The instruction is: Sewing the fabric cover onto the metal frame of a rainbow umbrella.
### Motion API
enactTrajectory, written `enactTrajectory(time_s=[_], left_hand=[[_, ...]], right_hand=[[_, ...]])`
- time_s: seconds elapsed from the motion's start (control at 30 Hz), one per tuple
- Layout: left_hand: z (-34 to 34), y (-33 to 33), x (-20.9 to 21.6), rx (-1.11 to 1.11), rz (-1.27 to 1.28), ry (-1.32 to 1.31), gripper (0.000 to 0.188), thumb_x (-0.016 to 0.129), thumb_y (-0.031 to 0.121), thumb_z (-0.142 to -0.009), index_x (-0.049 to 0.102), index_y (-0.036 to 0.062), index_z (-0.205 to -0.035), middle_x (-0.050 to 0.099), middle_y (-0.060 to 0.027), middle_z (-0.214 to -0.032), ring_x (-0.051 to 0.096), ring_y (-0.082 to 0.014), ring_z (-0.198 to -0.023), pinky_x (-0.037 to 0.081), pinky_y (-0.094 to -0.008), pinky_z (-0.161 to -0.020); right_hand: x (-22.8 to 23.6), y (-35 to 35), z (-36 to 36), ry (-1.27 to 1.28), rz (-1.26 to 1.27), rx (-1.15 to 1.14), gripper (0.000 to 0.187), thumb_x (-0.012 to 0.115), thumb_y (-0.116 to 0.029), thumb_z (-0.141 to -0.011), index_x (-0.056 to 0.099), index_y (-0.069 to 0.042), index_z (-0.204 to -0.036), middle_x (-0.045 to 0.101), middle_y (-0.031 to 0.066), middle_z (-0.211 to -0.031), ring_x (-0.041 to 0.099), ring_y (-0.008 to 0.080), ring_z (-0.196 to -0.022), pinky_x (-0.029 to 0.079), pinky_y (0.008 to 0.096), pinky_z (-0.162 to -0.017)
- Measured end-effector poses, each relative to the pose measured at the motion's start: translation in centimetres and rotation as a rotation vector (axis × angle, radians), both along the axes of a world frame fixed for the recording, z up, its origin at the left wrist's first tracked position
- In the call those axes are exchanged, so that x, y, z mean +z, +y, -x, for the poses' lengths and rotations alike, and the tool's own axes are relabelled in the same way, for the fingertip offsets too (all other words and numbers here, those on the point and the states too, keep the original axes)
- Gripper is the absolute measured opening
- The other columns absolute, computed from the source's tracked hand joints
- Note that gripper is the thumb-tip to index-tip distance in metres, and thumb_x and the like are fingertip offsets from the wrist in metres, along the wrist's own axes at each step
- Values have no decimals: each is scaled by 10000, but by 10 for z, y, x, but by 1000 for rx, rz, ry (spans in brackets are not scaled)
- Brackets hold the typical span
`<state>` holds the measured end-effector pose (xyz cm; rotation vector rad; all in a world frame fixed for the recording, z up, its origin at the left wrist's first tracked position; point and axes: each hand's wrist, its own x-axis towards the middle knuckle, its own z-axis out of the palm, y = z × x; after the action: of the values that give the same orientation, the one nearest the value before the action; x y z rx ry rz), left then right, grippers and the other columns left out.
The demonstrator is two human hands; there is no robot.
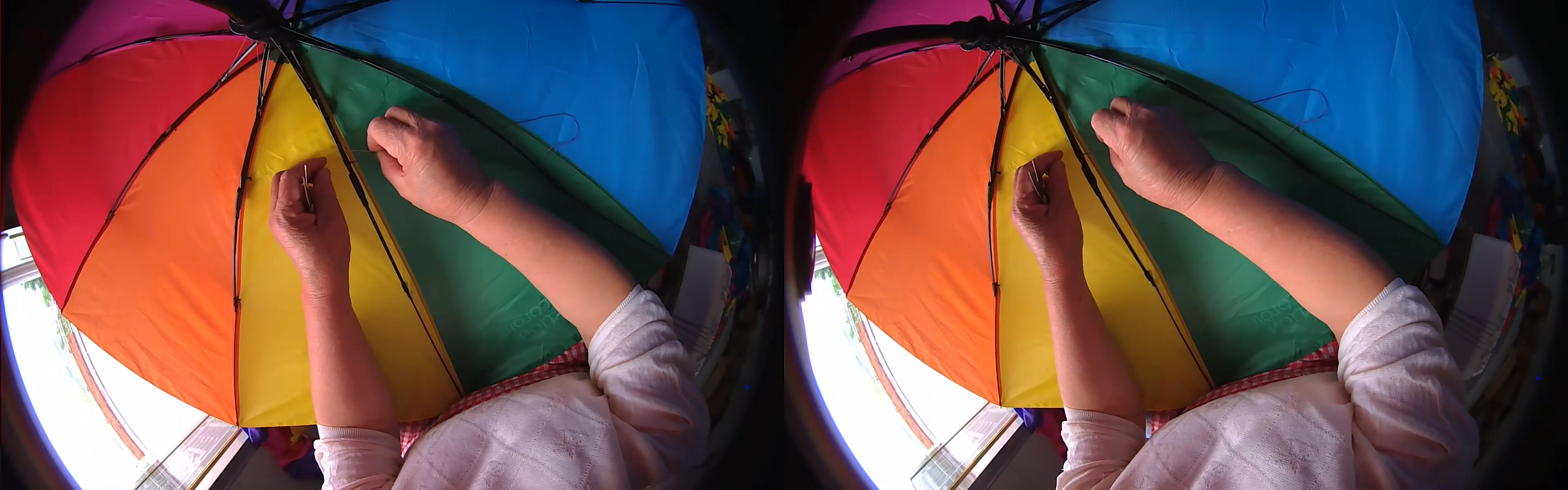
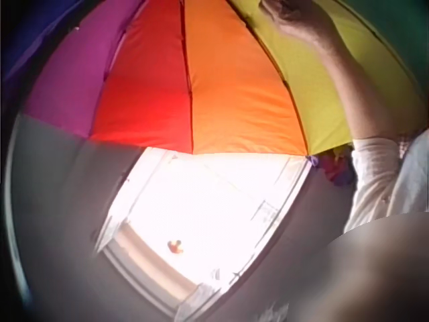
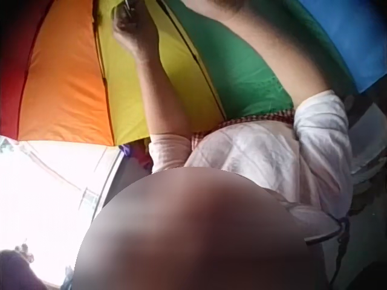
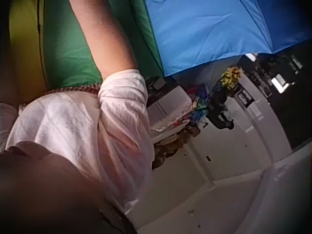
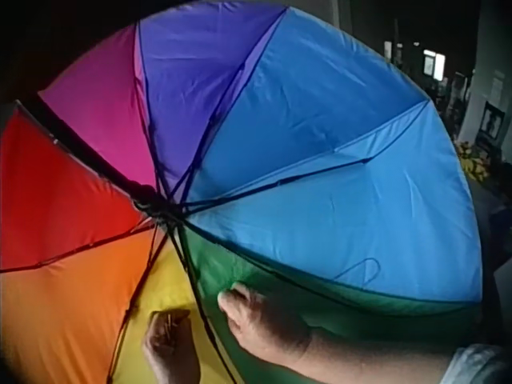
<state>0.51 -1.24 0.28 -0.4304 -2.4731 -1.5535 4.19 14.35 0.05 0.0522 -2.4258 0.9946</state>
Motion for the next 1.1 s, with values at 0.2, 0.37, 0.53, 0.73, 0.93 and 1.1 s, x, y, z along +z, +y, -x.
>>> enactTrajectory(time_s=[0.2, 0.37, 0.53, 0.73, 0.93, 1.1], left_hand=[[-1, -2, 2, 3, 23, 1, 69, 589, -17, -858, 627, 18, -903, 556, -33, -801, 513, -102, -687, 417, -235, -607], [-2, 0, 4, -7, 41, 21, 77, 590, -17, -856, 628, 19, -913, 557, -33, -804, 517, -101, -687, 419, -232, -607], [-2, -1, 1, -11, 21, 14, 89, 594, -20, -851, 630, 23, -921, 558, -34, -814, 514, -97, -674, 416, -230, -592], [-2, 2, 7, -19, 107, 51, 114, 607, -36, -831, 631, 32, -919, 548, -42, -807, 509, -109, -647, 410, -239, -561], [5, 4, 4, -126, 164, 215, 95, 629, -41, -802, 621, 36, -857, 531, -47, -774, 486, -126, -601, 387, -249, -523], [6, -2, 8, -112, 175, 113, 75, 635, -39, -792, 609, 31, -798, 519, -39, -746, 468, -120, -586, 376, -248, -521]], right_hand=[[1, -2, -5, -30, 45, 48, 156, 578, 83, -712, 488, -37, -758, 542, 106, -731, 577, 322, -666, 465, 398, -551], [-1, -2, -3, 12, 85, 4, 161, 572, 86, -708, 485, -34, -769, 534, 108, -722, 575, 325, -667, 466, 398, -555], [0, -6, -7, -74, -15, 36, 169, 569, 85, -707, 489, -38, -793, 537, 107, -748, 579, 331, -679, 472, 401, -560], [3, -9, -4, -111, -112, 24, 176, 571, 83, -703, 494, -39, -805, 545, 108, -806, 581, 340, -692, 479, 406, -576], [3, -8, 9, -3, 6, 157, 176, 565, 98, -698, 508, -25, -810, 538, 117, -826, 581, 339, -727, 483, 401, -608], [15, 6, -8, -99, -40, 119, 164, 555, 116, -694, 516, -13, -787, 510, 126, -821, 573, 322, -749, 474, 388, -625]])
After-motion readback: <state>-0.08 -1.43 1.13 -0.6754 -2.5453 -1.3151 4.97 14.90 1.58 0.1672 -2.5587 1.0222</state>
